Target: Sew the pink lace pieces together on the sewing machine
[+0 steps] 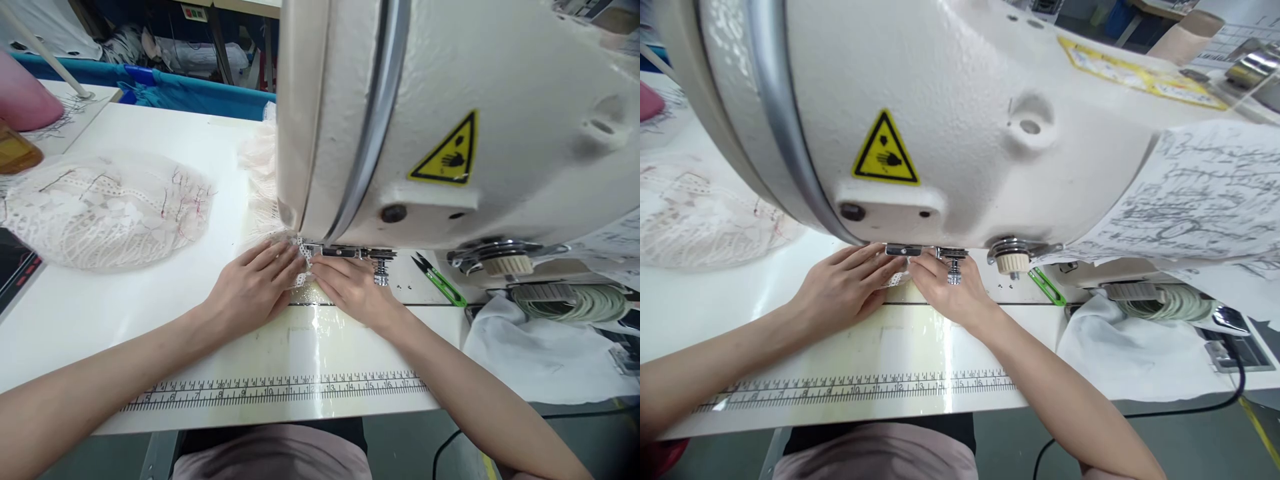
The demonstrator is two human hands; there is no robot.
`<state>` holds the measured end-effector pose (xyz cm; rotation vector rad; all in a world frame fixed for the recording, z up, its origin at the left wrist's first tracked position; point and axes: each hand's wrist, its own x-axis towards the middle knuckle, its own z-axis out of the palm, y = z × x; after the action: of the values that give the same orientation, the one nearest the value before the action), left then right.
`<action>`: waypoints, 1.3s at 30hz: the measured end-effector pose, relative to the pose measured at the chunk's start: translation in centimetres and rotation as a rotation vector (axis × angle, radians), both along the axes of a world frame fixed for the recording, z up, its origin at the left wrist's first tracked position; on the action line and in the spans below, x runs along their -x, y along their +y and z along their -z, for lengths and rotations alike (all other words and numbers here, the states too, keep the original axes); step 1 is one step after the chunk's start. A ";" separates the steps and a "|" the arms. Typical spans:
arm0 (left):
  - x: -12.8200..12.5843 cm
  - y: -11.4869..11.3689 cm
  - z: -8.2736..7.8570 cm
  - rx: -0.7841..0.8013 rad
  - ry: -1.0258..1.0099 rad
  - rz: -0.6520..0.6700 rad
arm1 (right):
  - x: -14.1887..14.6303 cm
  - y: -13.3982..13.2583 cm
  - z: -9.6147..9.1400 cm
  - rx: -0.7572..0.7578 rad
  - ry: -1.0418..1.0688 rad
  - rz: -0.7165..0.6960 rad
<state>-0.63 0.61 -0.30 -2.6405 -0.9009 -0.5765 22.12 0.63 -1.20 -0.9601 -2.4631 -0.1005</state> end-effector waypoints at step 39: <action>0.5 0.1 -0.3 -0.042 -0.014 -0.002 | 2.2 -0.3 -1.2 -0.320 -0.108 -0.030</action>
<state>-1.11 0.75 0.01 -2.6015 -0.8859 -0.6074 19.96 0.36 -0.02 -0.7960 -2.4559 -0.5315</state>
